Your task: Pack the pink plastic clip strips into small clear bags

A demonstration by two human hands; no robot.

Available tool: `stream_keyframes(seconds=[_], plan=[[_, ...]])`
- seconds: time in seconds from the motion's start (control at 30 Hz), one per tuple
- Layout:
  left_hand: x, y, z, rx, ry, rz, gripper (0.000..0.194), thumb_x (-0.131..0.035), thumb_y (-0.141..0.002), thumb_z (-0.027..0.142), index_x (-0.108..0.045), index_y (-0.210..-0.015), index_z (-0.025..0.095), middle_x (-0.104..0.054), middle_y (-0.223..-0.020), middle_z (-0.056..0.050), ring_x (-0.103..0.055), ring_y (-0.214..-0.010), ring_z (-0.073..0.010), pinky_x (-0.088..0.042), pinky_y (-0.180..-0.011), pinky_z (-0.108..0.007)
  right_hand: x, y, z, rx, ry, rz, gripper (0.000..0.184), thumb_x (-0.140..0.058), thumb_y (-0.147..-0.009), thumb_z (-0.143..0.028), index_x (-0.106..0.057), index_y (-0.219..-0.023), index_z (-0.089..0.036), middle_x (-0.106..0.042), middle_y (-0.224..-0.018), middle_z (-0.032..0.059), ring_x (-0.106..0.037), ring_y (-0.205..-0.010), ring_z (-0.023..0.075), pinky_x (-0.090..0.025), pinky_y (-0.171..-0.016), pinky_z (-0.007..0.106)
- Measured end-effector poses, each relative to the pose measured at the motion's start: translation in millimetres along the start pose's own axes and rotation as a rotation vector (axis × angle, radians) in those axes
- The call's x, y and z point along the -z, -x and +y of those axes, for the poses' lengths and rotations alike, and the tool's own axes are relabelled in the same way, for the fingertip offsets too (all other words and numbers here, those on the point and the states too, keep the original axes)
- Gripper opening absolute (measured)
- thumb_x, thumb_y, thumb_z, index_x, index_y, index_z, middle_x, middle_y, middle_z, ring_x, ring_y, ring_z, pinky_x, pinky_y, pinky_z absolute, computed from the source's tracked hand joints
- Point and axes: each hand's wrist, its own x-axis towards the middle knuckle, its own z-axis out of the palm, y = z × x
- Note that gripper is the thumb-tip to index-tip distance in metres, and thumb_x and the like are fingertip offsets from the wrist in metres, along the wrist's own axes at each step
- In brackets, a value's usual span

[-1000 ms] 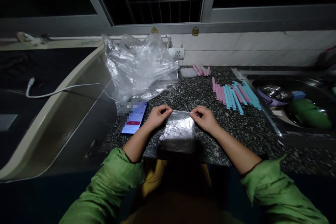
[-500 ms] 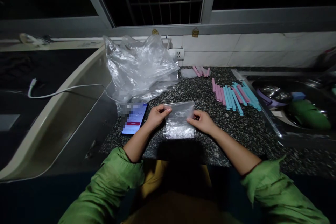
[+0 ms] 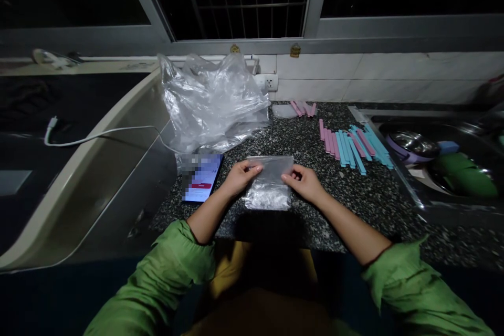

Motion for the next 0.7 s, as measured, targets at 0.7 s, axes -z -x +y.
stream_keyframes(seconds=[0.7], plan=[[-4.7, 0, -1, 0.156, 0.208, -0.046, 0.039, -0.074, -0.053, 0.042, -0.068, -0.076, 0.011, -0.064, -0.068, -0.001, -0.052, -0.064, -0.0113, -0.037, -0.065, -0.023, -3, -1, 1, 0.023, -0.036, 0.209, 0.029, -0.062, -0.066, -0.047, -0.06, -0.067, -0.018, -0.055, -0.058, -0.0014, -0.046, -0.054, 0.0113, -0.037, -0.053, 0.024]])
